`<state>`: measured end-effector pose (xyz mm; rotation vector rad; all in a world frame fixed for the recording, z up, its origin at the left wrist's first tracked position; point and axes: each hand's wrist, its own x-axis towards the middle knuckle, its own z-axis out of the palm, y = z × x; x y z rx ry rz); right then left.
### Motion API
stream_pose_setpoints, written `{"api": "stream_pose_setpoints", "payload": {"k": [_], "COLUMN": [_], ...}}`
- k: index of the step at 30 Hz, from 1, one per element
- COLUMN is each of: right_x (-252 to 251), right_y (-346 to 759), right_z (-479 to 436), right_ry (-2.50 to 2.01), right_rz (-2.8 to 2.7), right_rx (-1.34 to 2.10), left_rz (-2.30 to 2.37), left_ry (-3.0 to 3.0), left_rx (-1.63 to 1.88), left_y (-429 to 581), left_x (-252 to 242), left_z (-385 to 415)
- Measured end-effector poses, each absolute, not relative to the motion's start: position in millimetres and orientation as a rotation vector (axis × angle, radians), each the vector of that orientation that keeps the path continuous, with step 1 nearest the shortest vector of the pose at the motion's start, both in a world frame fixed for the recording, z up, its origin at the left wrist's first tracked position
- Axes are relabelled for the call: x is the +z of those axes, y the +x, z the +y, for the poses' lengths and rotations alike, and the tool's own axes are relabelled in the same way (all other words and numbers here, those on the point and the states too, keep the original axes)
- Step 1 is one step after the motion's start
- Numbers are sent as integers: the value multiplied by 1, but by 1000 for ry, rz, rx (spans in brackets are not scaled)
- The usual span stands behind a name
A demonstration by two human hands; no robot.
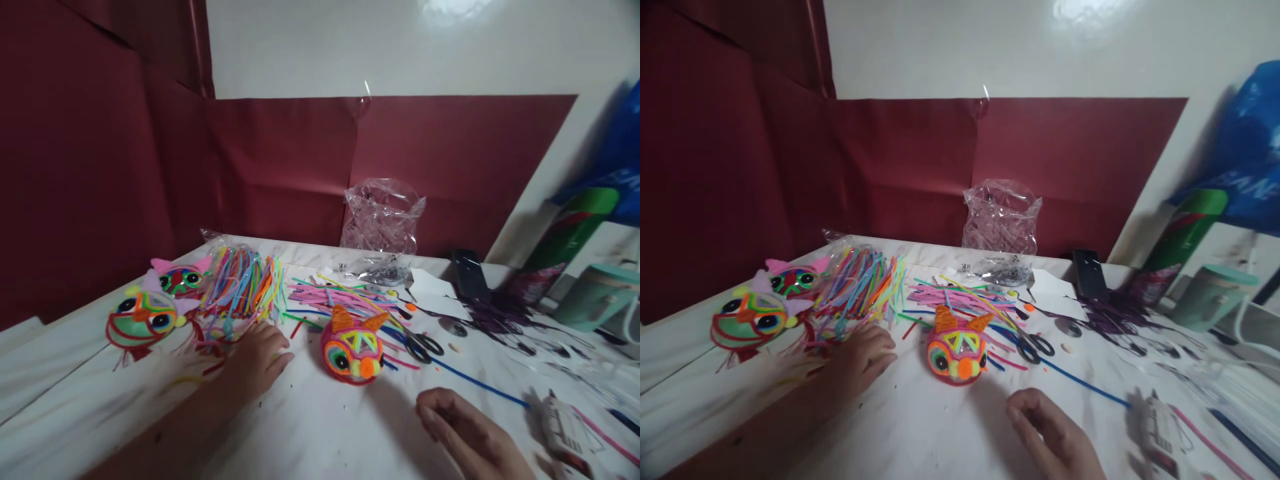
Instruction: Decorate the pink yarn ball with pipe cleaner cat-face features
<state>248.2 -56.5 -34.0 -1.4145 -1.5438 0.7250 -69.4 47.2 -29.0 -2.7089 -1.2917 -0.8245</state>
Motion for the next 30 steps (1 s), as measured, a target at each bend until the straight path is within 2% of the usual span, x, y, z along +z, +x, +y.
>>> {"api": "stream_pose_setpoints", "payload": {"k": [4,9,15,21,30], "right_x": [-1,22,-6,-30,20], "right_y": [261,283,269,239,274], "right_z": [-30,49,139,179,202], "right_ry": [-1441,-1572,-1606,-1654,-1523], "right_rz": [-1530,-1789,-2110,-2315,-2209], "right_rx": [603,251,217,199,221], "left_rz": [-1136,-1064,-1087,-1088,-1142], "left_ry": [-2772,-2856,-2910,-2955,-2945], "left_rx": [-894,-912,-755,-704,-636], "left_y": [-67,-68,-69,-69,-60], "left_x": [-31,-35,-35,-39,-31], "left_z": [41,43,44,43,36]}}
